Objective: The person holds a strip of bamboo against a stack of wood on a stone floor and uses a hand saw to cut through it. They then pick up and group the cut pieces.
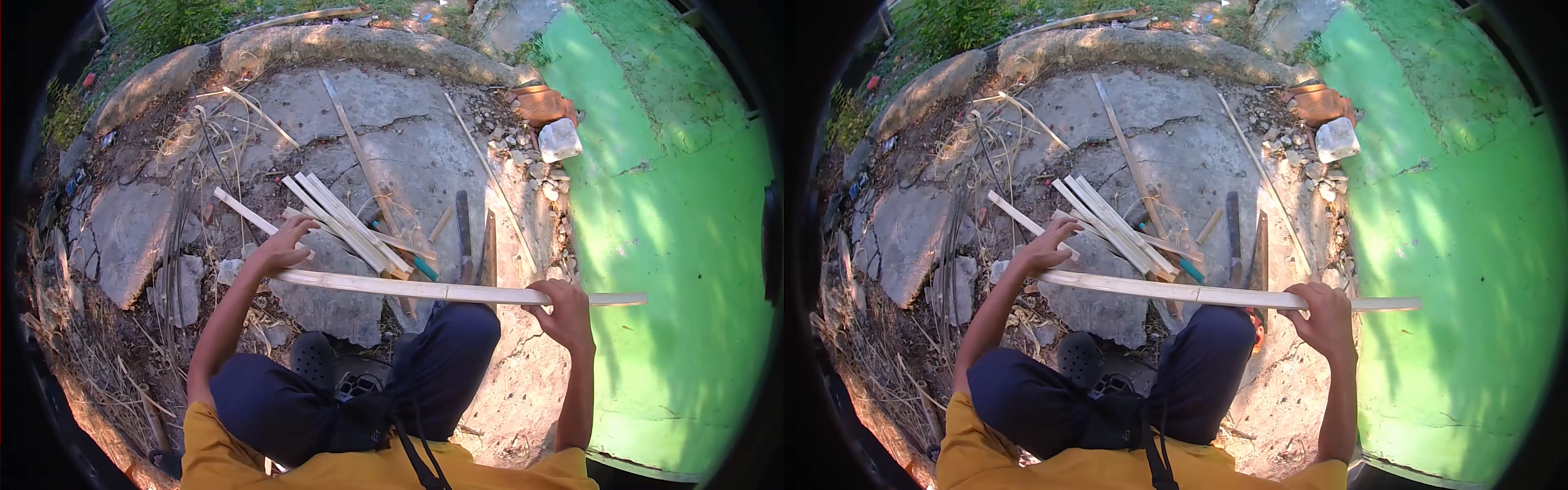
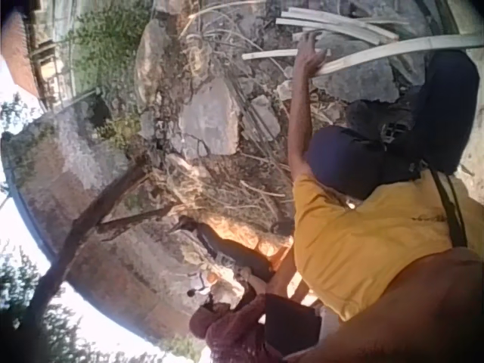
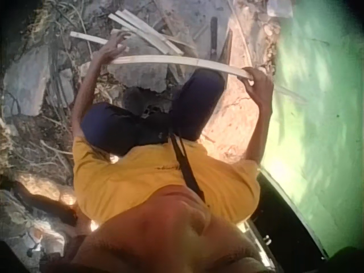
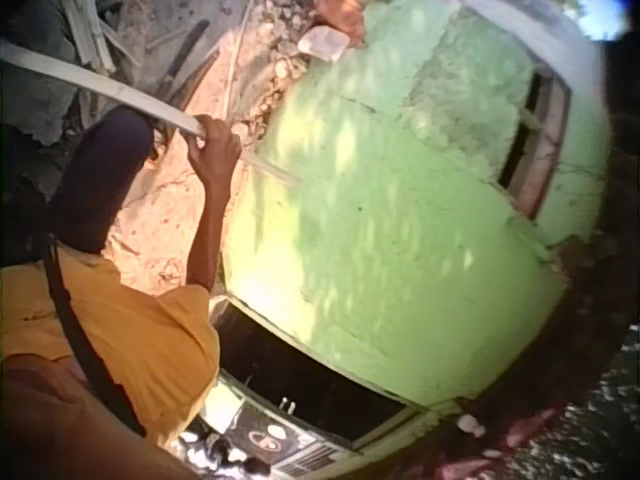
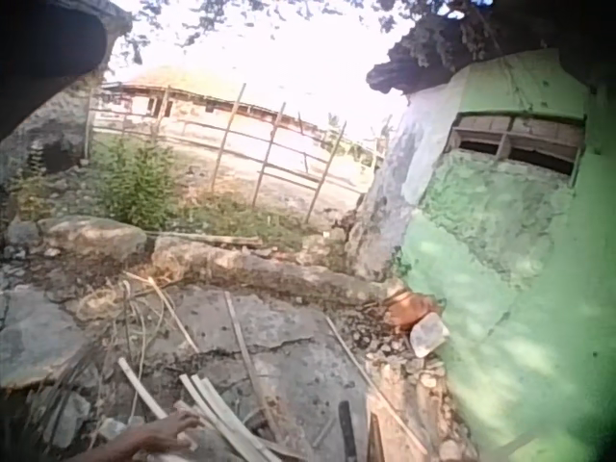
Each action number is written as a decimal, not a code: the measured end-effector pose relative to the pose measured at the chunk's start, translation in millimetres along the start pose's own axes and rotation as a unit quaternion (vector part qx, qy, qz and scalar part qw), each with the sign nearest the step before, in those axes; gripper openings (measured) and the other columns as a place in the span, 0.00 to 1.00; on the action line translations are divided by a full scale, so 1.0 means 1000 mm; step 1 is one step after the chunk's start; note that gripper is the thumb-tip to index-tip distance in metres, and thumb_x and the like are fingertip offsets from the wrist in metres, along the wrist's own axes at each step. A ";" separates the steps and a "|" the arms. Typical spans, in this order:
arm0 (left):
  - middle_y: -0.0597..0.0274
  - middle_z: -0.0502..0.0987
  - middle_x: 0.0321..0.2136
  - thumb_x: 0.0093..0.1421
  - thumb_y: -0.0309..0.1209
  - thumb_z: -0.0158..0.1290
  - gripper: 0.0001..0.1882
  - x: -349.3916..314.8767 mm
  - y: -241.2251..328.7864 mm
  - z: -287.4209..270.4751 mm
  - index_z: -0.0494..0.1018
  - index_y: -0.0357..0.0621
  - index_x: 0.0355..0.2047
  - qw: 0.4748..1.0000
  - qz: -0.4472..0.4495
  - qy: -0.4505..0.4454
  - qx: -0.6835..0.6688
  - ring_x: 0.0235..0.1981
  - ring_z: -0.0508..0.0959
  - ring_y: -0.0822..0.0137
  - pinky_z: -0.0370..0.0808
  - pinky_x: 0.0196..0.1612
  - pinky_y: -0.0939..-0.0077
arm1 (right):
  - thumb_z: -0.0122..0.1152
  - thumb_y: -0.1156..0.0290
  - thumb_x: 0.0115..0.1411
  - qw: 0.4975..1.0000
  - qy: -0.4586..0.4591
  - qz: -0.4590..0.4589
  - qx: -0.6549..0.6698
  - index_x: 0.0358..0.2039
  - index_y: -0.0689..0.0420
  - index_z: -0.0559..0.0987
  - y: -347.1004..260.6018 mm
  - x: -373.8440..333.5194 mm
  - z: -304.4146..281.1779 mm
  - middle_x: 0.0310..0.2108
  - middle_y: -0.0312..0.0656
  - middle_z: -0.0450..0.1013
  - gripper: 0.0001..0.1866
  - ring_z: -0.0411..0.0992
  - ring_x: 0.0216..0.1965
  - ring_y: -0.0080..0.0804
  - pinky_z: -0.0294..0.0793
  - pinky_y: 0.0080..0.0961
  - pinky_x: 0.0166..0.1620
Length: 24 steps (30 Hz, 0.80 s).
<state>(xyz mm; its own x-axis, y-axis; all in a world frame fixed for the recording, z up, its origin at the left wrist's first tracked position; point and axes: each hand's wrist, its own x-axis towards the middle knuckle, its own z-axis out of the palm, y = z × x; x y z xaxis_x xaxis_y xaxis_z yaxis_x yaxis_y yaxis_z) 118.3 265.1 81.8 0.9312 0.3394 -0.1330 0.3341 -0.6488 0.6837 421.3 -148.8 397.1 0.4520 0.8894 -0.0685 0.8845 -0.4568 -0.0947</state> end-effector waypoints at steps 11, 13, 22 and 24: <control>0.52 0.80 0.24 0.42 0.33 0.65 0.10 -0.008 0.131 -0.109 0.80 0.47 0.26 0.983 0.120 0.004 0.136 0.31 0.82 0.47 0.77 0.35 0.54 | 0.68 0.70 0.41 0.986 -0.122 0.113 -0.018 0.22 0.59 0.78 -0.006 -0.009 -0.101 0.17 0.51 0.71 0.09 0.73 0.19 0.45 0.69 0.35 0.26; 0.53 0.80 0.23 0.42 0.30 0.63 0.09 -0.005 0.156 -0.135 0.81 0.47 0.27 0.982 0.131 0.053 0.128 0.31 0.82 0.48 0.78 0.35 0.55 | 0.67 0.70 0.41 0.978 -0.113 0.165 -0.059 0.22 0.59 0.77 -0.013 -0.016 -0.126 0.17 0.53 0.70 0.09 0.75 0.20 0.49 0.73 0.39 0.28; 0.52 0.80 0.22 0.40 0.28 0.62 0.08 0.002 0.132 -0.083 0.80 0.46 0.25 0.973 0.105 0.022 0.205 0.27 0.83 0.48 0.78 0.32 0.52 | 0.67 0.67 0.47 0.985 0.002 0.139 -0.097 0.22 0.52 0.78 0.018 -0.081 0.016 0.18 0.50 0.74 0.06 0.75 0.24 0.55 0.74 0.45 0.30; 0.52 0.80 0.21 0.41 0.28 0.61 0.07 -0.009 0.146 -0.115 0.79 0.46 0.25 0.972 0.105 0.059 0.200 0.27 0.82 0.48 0.78 0.32 0.53 | 0.68 0.69 0.47 0.985 0.022 0.126 -0.116 0.22 0.54 0.76 0.011 -0.067 -0.030 0.18 0.52 0.72 0.07 0.74 0.25 0.57 0.72 0.45 0.29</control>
<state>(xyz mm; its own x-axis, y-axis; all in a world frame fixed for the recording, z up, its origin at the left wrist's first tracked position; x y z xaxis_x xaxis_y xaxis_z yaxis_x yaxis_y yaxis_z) 142.3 245.8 265.9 0.9697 0.2311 0.0787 0.1902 -0.9173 0.3498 404.3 -212.6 430.6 0.6601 0.7509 -0.0183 0.7445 -0.6508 0.1489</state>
